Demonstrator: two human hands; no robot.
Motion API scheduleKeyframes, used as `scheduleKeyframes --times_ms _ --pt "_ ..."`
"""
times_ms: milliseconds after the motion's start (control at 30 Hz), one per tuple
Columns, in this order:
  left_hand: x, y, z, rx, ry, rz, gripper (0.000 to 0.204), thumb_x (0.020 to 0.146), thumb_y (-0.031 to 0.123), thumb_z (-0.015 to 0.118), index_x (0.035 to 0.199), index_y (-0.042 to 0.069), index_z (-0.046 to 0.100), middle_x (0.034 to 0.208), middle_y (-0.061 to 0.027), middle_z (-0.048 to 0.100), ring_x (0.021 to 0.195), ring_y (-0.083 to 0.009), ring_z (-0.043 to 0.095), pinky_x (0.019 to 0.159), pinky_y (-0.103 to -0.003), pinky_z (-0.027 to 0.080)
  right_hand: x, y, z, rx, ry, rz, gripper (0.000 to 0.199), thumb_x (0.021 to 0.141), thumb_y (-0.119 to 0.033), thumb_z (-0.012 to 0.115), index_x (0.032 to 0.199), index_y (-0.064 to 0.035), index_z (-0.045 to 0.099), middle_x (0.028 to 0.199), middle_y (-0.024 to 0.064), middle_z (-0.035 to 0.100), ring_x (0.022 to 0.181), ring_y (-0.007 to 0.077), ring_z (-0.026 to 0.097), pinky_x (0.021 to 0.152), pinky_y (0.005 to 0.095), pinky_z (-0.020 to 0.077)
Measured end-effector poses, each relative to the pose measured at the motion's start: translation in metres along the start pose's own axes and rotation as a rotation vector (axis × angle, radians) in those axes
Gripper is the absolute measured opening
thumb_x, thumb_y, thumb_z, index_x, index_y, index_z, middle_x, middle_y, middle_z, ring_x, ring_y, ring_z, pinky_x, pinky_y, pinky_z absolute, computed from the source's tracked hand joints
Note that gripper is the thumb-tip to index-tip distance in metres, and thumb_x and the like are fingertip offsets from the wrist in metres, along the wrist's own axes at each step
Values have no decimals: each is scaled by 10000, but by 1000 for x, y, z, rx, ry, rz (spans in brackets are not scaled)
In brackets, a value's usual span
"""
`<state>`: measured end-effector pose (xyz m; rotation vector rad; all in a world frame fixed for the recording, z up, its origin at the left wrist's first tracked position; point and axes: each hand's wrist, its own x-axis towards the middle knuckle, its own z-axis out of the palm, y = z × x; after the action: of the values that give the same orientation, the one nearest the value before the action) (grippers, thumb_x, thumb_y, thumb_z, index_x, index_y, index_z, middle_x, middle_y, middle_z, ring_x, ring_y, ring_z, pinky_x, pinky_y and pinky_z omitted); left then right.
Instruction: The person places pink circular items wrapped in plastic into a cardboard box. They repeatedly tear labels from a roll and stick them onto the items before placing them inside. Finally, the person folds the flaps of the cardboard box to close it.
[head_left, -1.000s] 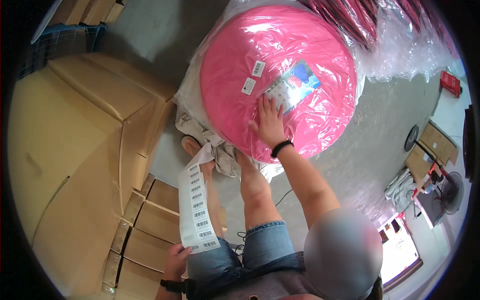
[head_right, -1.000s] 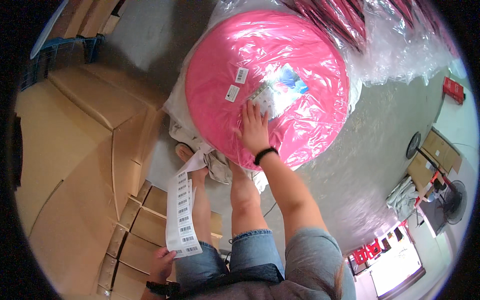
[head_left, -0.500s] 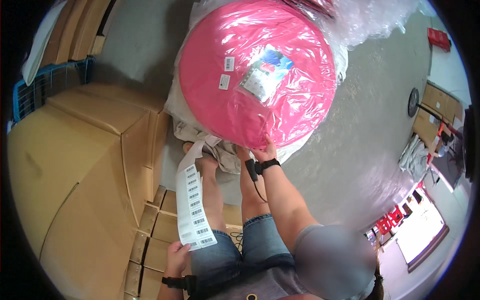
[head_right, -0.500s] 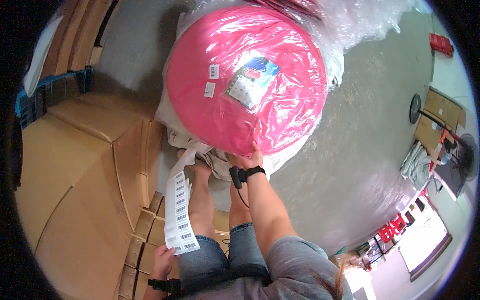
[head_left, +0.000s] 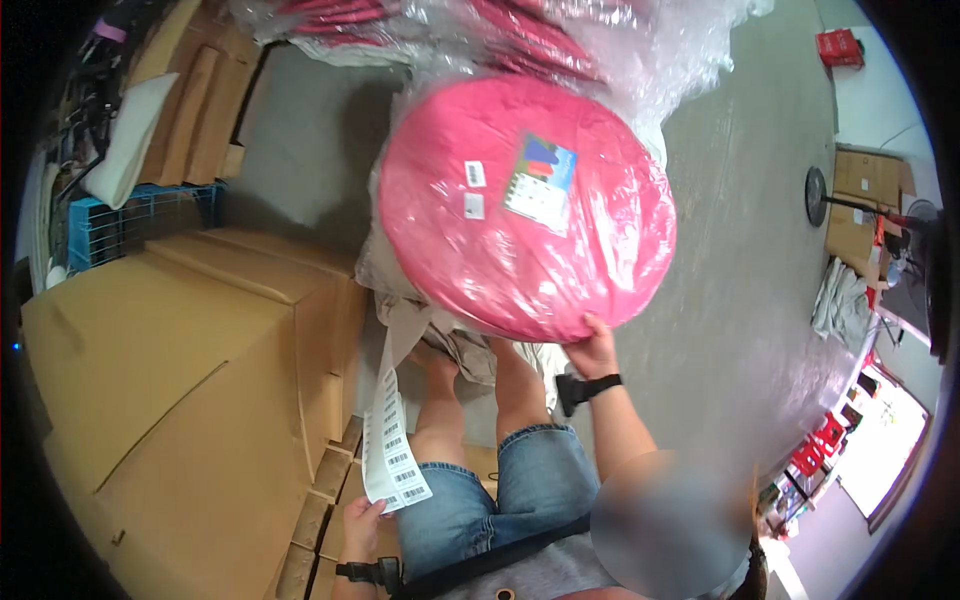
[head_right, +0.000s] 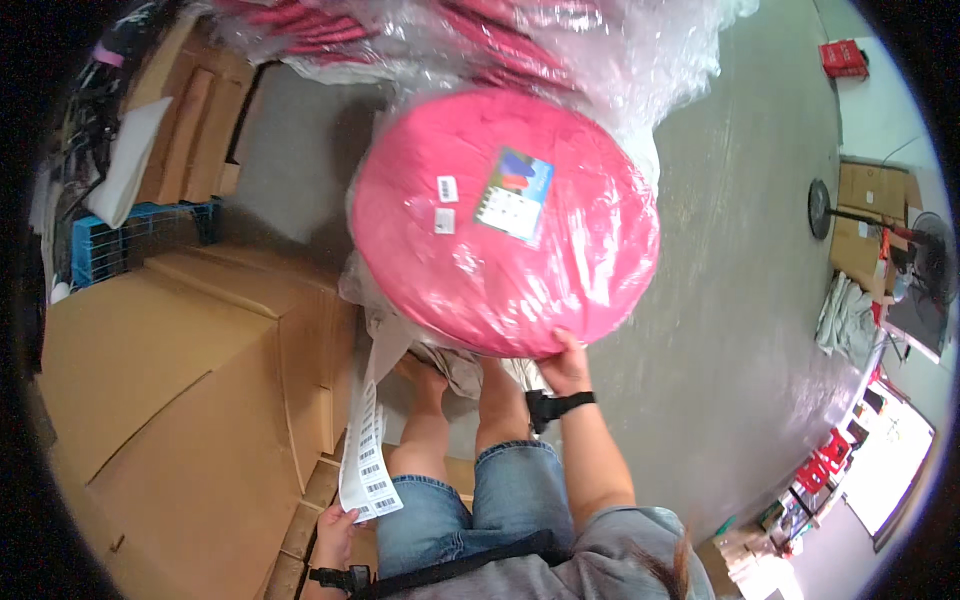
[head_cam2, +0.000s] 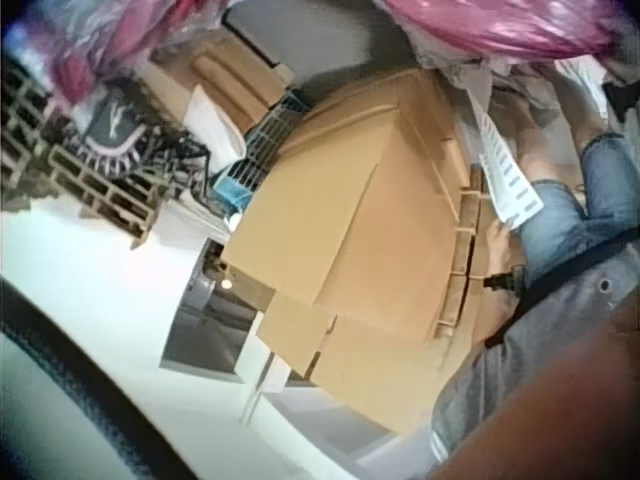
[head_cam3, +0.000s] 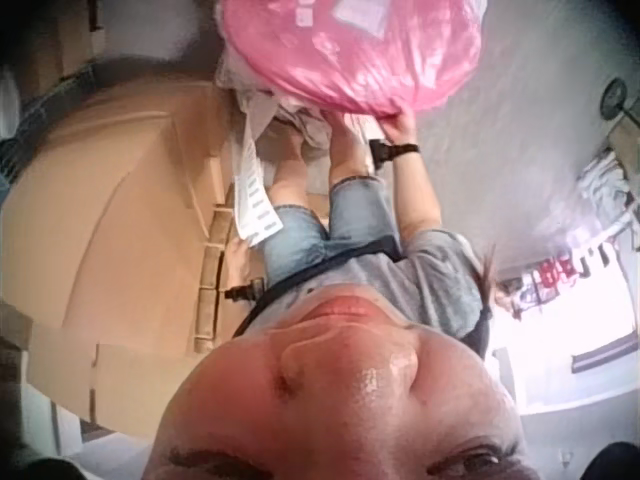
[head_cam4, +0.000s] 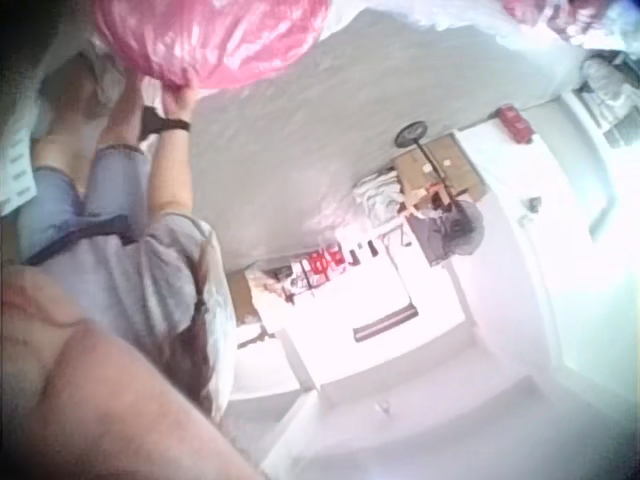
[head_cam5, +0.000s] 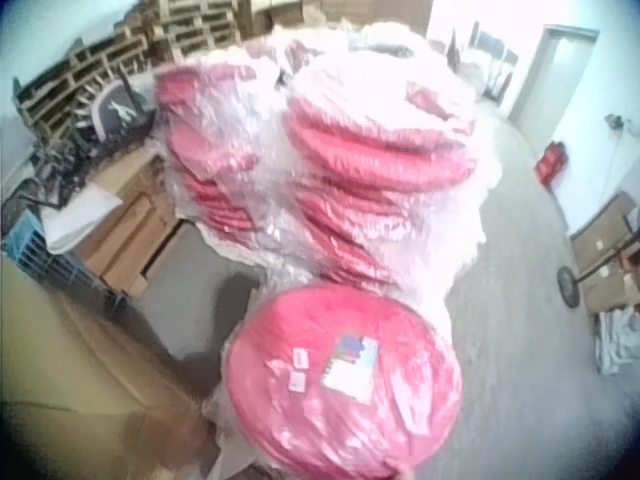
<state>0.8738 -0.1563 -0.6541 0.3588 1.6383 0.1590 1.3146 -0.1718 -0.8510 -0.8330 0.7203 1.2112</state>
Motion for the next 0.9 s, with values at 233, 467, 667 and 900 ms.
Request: scheduleKeyframes --times_ms 233,467,667,900 --pt "-14 -20 0 108 69 128 124 785 47 570 884 -12 614 770 -63 631 642 -132 576 595 -243 458 -40 -175 67 -171 -168 -229 276 677 -17 510 953 2 513 925 96 579 878 226 559 849 367 440" --pt "-31 -19 12 204 299 316 84 776 60 600 823 -3 631 707 -33 621 598 -102 561 554 -232 450 -72 -246 201 -285 -367 -346 166 706 -51 505 867 -20 532 856 90 586 797 213 573 771 336 475" --pt "-29 -81 28 -151 384 439 96 780 75 615 812 -15 631 722 -27 623 592 -90 557 542 -232 468 -120 -278 254 -380 -453 -418 239 688 -51 522 920 6 513 885 107 581 815 233 570 791 356 472" --pt "-2 -123 22 -225 434 496 104 752 49 620 817 -30 637 685 -45 614 591 -102 556 537 -242 468 -200 -260 306 -508 -660 -490 295 716 -63 549 995 16 498 969 132 562 900 260 557 839 405 460"
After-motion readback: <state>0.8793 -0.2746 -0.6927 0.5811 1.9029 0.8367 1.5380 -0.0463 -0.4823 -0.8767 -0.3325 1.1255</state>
